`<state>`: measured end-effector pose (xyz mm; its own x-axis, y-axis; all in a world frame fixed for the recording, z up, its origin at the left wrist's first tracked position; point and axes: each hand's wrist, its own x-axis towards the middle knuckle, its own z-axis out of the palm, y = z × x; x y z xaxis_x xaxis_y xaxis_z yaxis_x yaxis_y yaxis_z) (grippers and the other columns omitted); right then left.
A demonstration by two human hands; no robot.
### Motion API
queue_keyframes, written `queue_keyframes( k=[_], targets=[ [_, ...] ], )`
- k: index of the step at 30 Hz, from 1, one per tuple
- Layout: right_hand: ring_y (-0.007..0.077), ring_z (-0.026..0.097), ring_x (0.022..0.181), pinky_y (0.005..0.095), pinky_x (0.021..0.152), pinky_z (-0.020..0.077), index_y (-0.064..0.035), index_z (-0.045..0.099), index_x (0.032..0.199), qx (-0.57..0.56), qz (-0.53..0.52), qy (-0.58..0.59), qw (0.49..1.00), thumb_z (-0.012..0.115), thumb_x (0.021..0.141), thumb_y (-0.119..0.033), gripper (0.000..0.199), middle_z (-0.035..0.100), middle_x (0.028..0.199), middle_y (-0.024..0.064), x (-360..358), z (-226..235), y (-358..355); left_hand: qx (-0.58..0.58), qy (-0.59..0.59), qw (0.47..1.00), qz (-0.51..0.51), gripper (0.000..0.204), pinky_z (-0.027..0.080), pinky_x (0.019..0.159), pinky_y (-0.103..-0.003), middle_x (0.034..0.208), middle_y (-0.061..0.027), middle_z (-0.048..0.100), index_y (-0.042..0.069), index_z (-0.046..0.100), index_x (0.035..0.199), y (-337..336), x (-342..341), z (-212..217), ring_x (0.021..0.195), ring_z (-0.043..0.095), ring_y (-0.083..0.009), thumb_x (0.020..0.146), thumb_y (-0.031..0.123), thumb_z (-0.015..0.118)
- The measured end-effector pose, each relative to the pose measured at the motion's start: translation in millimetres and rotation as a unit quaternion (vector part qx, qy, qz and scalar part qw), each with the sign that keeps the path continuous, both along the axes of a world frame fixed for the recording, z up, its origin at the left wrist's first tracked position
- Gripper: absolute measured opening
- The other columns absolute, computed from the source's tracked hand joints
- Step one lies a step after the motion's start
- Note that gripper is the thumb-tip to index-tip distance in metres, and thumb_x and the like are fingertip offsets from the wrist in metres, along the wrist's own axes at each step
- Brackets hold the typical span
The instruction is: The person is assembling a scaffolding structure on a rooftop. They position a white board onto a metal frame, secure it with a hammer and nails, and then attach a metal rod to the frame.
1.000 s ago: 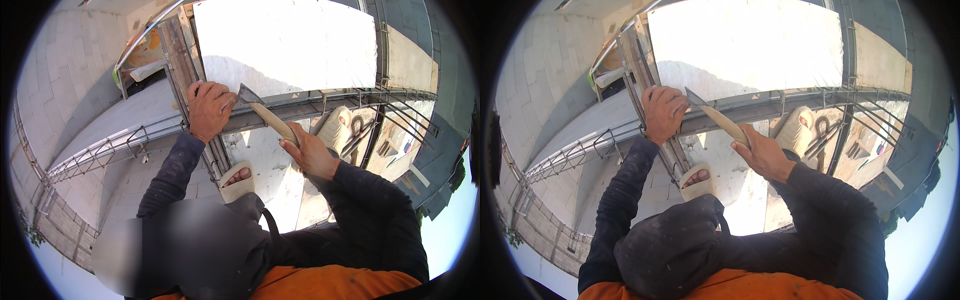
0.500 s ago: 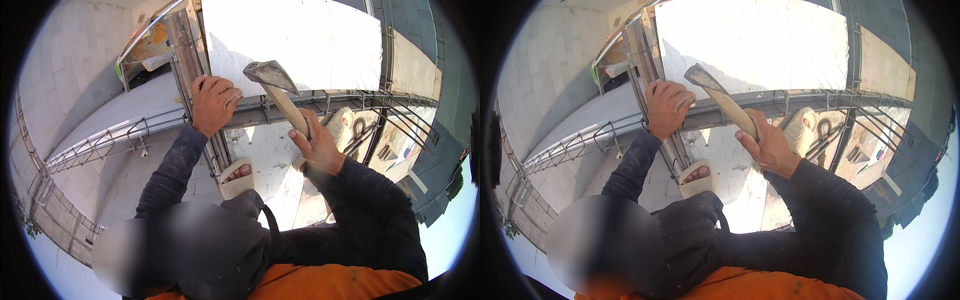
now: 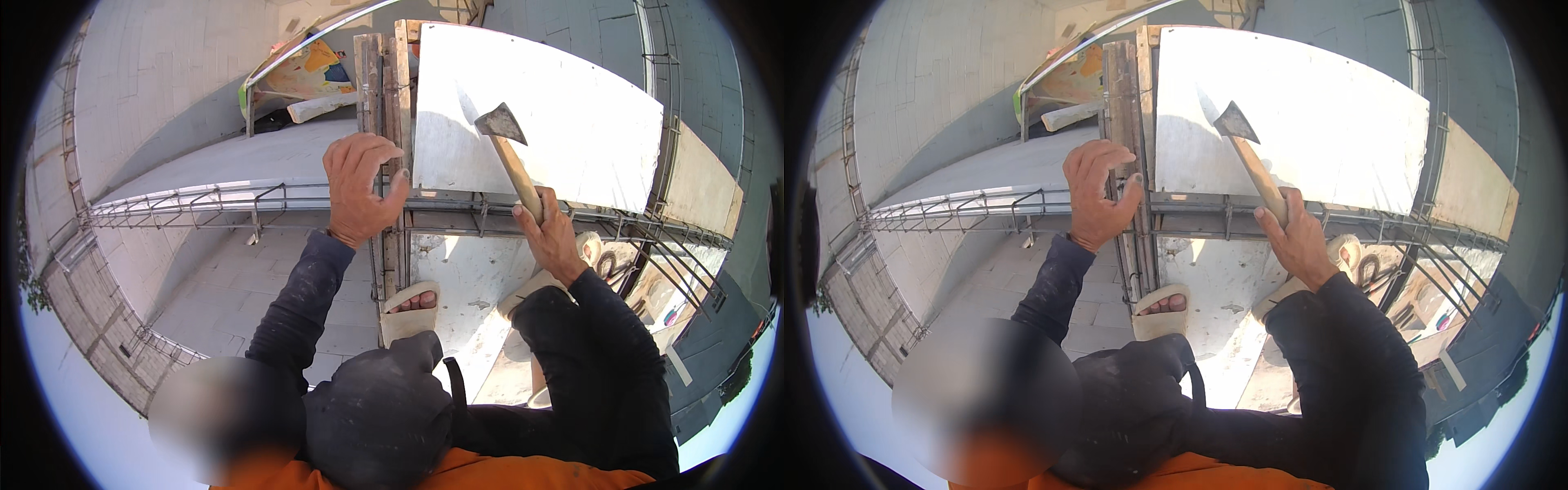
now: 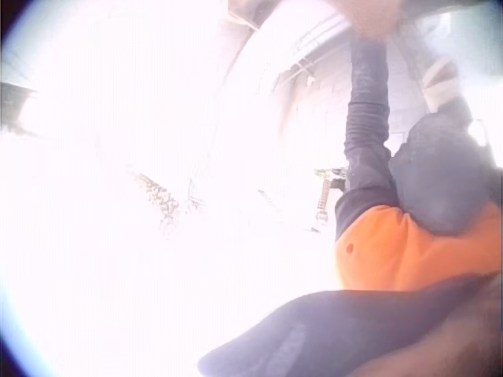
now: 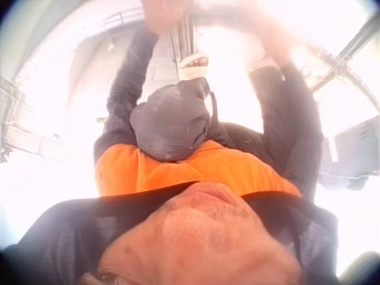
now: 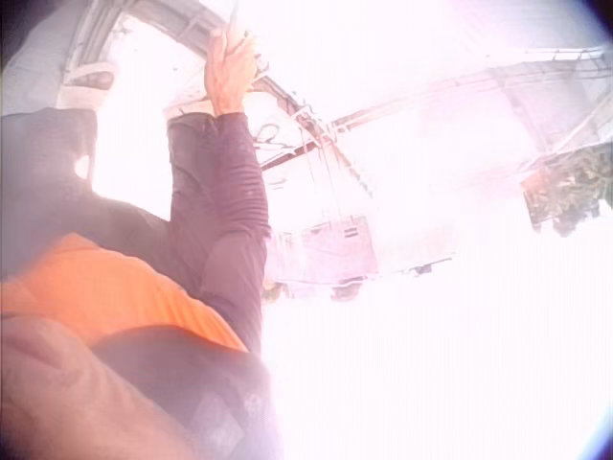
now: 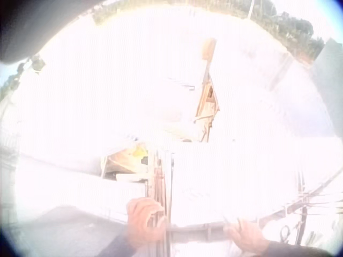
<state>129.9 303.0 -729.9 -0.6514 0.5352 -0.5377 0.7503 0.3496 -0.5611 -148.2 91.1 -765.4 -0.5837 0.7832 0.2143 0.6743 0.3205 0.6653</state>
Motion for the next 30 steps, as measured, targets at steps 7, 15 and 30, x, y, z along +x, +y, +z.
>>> queue_keyframes(
  k=[7, 15, 30],
  targets=[
    [0.0452, 0.069, 0.073, 0.0521, 0.069, 0.0526, -0.0029, 0.047, 0.13, 0.024, -0.007, -0.007, 1.0, 0.061, 0.107, -0.044, 0.049, 0.067, 0.083, 0.027, -9.1, -24.0, -0.1, -0.113, -0.098, 0.935, 0.321, 0.112, 0.031, 0.123, -0.05, 0.156, -0.032, 0.04, -0.01, 0.028, 0.158, -64.7, -113.1, -86.4, 0.144, 0.04, -0.0458, 0.079, 0.042, 0.089],
    [0.0468, 0.069, 0.075, 0.0532, 0.07, 0.0524, -0.0031, 0.049, 0.126, 0.022, -0.034, -0.022, 0.999, 0.062, 0.106, -0.045, 0.048, 0.068, 0.08, 0.0268, -17.7, -20.1, 0.7, -0.107, -0.254, 0.903, 0.331, 0.038, 0.057, 0.081, -0.034, 0.111, -0.0112, 0.078, 0.0, 0.074, 0.12, -40.0, -167.5, -173.0, 0.099, 0.073, -0.0179, 0.096, 0.029, 0.074],
    [0.0504, 0.072, 0.081, 0.0557, 0.073, 0.0555, -0.0011, 0.052, 0.126, 0.03, -0.02, 0.011, 0.999, 0.063, 0.105, -0.044, 0.049, 0.072, 0.086, 0.0292, -16.4, -24.8, -2.5, -0.026, 0.115, 0.988, 0.095, 0.034, 0.055, 0.103, -0.038, 0.126, -0.0183, 0.074, 0.003, 0.069, 0.137, -77.5, -171.4, 66.3, 0.115, 0.071, -0.0219, 0.105, 0.012, 0.066]
  ],
)
